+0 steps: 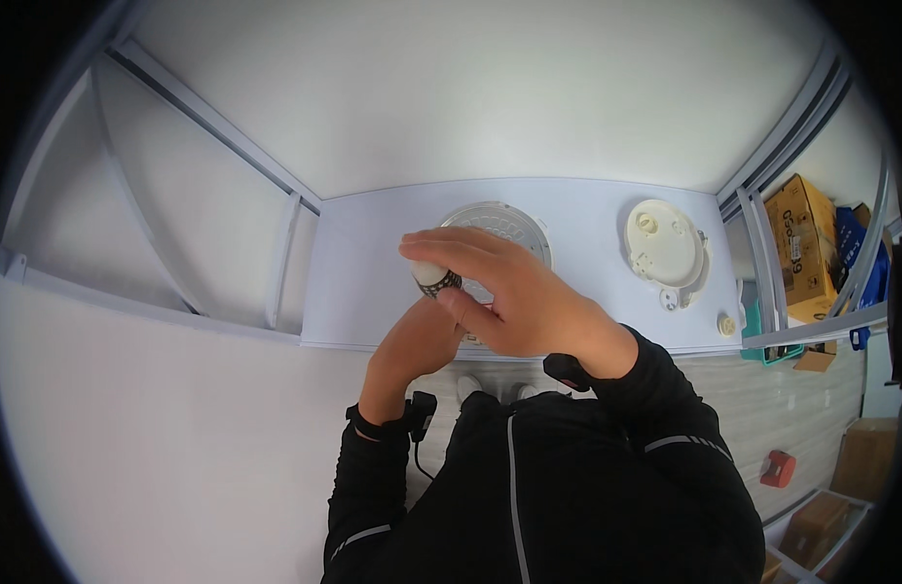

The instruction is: The person uses a screwdriver to remove screws from a white plastic cover, then attaches a light bulb to wires on a circular base. The person handles the cover, screwdriver, light bulb, and wires throughout the process.

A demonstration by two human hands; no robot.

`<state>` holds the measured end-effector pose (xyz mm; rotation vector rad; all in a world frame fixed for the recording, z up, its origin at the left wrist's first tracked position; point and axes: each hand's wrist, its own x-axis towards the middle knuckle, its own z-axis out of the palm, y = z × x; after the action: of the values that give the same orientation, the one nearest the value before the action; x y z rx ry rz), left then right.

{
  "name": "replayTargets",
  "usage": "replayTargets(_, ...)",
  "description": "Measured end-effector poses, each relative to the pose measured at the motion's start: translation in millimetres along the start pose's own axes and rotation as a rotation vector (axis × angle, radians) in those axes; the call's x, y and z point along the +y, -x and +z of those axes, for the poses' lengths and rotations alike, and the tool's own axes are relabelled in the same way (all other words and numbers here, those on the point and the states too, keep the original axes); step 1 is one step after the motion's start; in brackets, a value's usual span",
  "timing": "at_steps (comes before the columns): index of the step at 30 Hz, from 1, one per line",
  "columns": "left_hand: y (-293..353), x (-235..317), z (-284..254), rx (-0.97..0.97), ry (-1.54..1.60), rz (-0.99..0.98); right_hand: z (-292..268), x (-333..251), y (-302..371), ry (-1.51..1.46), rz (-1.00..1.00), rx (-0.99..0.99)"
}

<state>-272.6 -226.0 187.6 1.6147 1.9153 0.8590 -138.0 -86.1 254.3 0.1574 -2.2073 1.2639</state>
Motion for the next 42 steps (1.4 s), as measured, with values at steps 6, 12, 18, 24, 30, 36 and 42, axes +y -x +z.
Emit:
replayTargets(6,9,-13,4,0.032,-0.043,0.043,-3,0,0,0.002,0.056,-0.065)
replayTargets(12,2,-14,4,-0.024,-0.045,-0.047,0,-2,-1,-0.173,0.057,-0.016)
replayTargets(18,8,-18,1,-0.033,-0.046,-0.001,5,3,-2,-0.020,-0.054,0.066)
replayTargets(24,0,-8,-2,-0.049,-0.006,-0.049,1,0,-3,-0.103,0.090,-0.009)
replayTargets(30,3,10,-5,0.025,0.062,0.025,-2,2,-2,-0.143,-0.073,-0.034)
replayTargets(36,5,-3,-3,0.032,0.084,0.020,3,4,-4,0.010,-0.029,0.009)
replayTargets(42,1,-30,6,-0.017,0.011,-0.009,3,0,-6,-0.014,-0.042,0.038)
